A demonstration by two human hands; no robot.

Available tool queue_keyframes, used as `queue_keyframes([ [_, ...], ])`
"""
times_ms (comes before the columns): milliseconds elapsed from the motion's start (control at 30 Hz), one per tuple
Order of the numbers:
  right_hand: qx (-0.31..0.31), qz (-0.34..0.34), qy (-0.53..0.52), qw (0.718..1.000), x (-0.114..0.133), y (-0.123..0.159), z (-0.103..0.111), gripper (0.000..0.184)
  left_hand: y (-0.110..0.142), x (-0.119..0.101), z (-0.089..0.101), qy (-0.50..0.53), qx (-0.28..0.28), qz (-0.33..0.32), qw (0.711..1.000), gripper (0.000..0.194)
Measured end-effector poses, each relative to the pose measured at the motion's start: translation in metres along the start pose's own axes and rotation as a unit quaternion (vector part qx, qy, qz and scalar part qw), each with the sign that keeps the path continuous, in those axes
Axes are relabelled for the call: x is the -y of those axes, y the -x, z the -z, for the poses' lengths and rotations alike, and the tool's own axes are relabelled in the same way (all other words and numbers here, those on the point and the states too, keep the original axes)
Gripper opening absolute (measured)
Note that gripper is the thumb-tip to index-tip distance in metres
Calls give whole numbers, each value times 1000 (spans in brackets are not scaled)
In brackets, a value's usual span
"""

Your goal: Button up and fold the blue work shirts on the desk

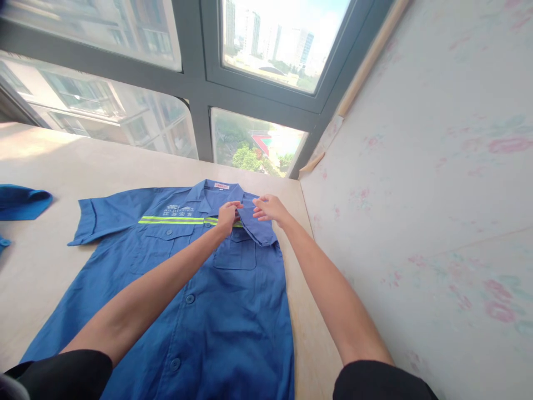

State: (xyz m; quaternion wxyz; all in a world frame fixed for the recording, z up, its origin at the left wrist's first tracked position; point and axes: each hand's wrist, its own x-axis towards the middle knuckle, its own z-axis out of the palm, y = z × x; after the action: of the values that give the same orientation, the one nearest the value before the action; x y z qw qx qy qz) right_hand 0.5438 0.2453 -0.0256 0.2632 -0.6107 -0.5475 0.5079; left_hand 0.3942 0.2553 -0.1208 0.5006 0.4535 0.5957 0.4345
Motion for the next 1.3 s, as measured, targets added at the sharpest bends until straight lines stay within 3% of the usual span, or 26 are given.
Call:
queue_keyframes([
  [133, -55, -13, 42, 998, -24, 9, 24, 15, 3, -13, 19, 42, 27, 129, 990, 33],
  [300, -83, 5, 105, 991, -70, 28, 33, 36, 20, -23, 21, 21, 92, 179, 979, 44],
  [467, -26, 79, 152, 985, -113, 47, 20, 64, 21, -19, 11, -26, 62, 130, 989, 58],
  [600, -92, 199, 270, 938, -141, 55, 10, 43, 13, -7, 14, -117, 31, 78, 990, 57],
  [667, -132, 223, 307, 916, -152, 60, 6, 32, 12, -3, 18, -178, 14, 27, 984, 59],
  [767, -173, 236, 325, 899, -163, 67, 1, 30, 19, -4, 20, -249, -1, -71, 966, 59],
  [867, -191, 257, 367, 874, -166, 72, -2, 34, 28, -11, 11, -343, 13, -198, 918, 57],
  [967, -211, 285, 411, 840, -163, 75, -5, 41, 29, -18, -7, -492, 69, -339, 799, 46],
  [1033, -201, 313, 426, 825, -162, 76, -8, 48, 25, -19, -20, -542, 108, -379, 742, 42],
  [1167, -120, 313, 442, 832, -165, 78, -15, 51, 4, -12, -44, -558, 162, -391, 713, 49],
  [1300, -74, 259, 428, 863, -177, 80, -19, 58, -18, 5, -56, -549, 186, -364, 729, 63],
])
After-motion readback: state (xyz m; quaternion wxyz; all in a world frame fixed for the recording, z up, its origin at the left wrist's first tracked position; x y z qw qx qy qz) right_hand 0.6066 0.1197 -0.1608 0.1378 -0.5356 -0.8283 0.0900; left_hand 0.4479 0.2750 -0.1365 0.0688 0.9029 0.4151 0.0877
